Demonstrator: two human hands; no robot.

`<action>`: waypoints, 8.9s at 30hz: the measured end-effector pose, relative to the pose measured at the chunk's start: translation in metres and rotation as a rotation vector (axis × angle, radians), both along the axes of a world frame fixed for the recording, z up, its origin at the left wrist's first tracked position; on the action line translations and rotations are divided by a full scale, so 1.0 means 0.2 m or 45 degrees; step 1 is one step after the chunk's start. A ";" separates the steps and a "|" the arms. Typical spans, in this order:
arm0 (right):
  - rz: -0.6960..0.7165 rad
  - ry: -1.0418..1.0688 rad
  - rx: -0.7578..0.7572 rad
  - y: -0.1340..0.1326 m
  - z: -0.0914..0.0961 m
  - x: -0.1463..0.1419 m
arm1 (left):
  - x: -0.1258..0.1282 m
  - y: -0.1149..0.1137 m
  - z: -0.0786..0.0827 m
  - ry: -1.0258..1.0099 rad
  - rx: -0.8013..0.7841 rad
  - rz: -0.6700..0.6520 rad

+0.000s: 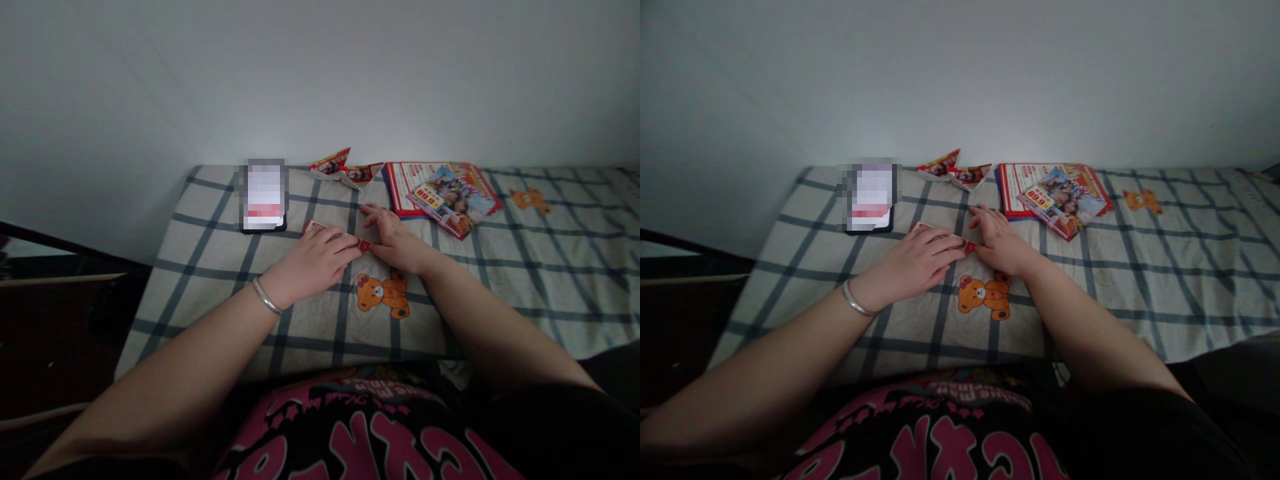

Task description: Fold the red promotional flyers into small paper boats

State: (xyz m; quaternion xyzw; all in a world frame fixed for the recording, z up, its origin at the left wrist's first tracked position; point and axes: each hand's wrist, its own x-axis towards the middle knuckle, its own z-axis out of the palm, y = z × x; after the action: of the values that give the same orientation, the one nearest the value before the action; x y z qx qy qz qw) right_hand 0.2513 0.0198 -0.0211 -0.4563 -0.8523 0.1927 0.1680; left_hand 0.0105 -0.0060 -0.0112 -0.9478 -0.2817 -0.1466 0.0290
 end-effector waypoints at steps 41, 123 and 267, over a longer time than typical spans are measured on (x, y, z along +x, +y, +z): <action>0.181 -0.182 0.309 -0.06 0.12 -0.04 | -0.05 -0.02 0.05 -0.019 -0.008 0.389; 0.088 -0.064 0.338 -0.08 0.01 -0.12 | -0.03 0.01 0.01 -0.227 -0.247 0.556; -0.089 -0.062 0.061 -0.04 0.00 -0.07 | 0.01 -0.01 0.02 0.043 -0.021 -0.056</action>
State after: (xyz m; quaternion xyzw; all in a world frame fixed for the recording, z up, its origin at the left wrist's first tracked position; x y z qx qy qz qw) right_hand 0.2378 0.0111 -0.0210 -0.4862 -0.8441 0.1551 0.1645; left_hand 0.0127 -0.0072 -0.0062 -0.9563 -0.2613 -0.1288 0.0226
